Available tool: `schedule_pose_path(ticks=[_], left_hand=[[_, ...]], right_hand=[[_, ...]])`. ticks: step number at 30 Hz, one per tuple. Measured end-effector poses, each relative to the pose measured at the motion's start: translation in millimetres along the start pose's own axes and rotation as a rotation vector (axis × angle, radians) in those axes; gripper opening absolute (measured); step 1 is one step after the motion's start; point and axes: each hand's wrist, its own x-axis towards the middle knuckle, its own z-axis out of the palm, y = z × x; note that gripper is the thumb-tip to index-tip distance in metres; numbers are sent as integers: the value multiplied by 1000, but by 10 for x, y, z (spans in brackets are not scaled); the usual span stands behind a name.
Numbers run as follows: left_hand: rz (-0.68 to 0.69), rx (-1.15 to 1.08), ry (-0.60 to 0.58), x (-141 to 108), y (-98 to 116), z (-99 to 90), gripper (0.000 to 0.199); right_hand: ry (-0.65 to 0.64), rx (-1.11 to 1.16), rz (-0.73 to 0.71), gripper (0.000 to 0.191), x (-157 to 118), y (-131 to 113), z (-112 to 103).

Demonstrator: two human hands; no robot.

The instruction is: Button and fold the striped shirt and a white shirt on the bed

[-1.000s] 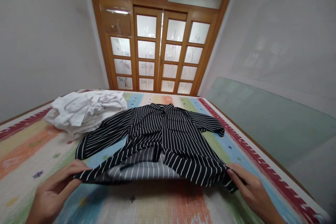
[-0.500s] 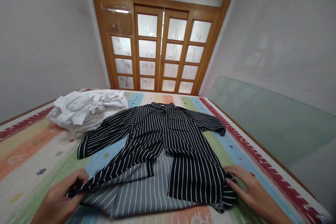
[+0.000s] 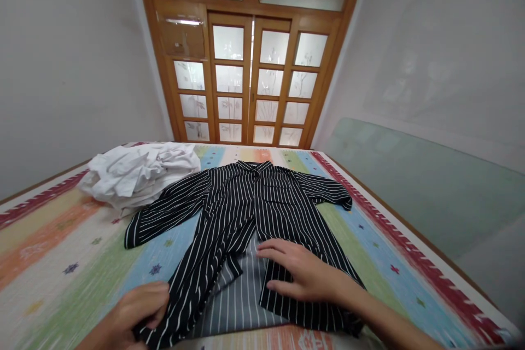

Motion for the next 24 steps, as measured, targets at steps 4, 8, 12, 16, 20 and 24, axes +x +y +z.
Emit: schedule_pose_path(ticks=[4, 8, 12, 16, 20, 24], left_hand=[[-4, -125, -255, 56, 213, 27, 8], [-68, -204, -530, 222, 355, -62, 16], [-88, -261, -549, 571, 277, -188, 36], [-250, 20, -239, 1029, -61, -118, 44], [-281, 134, -121, 1371, -479, 120, 41], [-335, 172, -67, 1574, -764, 341, 51]], right_hand=[[-142, -100, -113, 63, 420, -105, 182], [-185, -182, -169, 66, 676, -133, 318], [-192, -272, -179, 47, 744, -123, 373], [-168, -326, -240, 19, 719, -86, 405], [-127, -336, -279, 15, 685, -57, 405], [-120, -301, -289, 12, 645, -42, 371]])
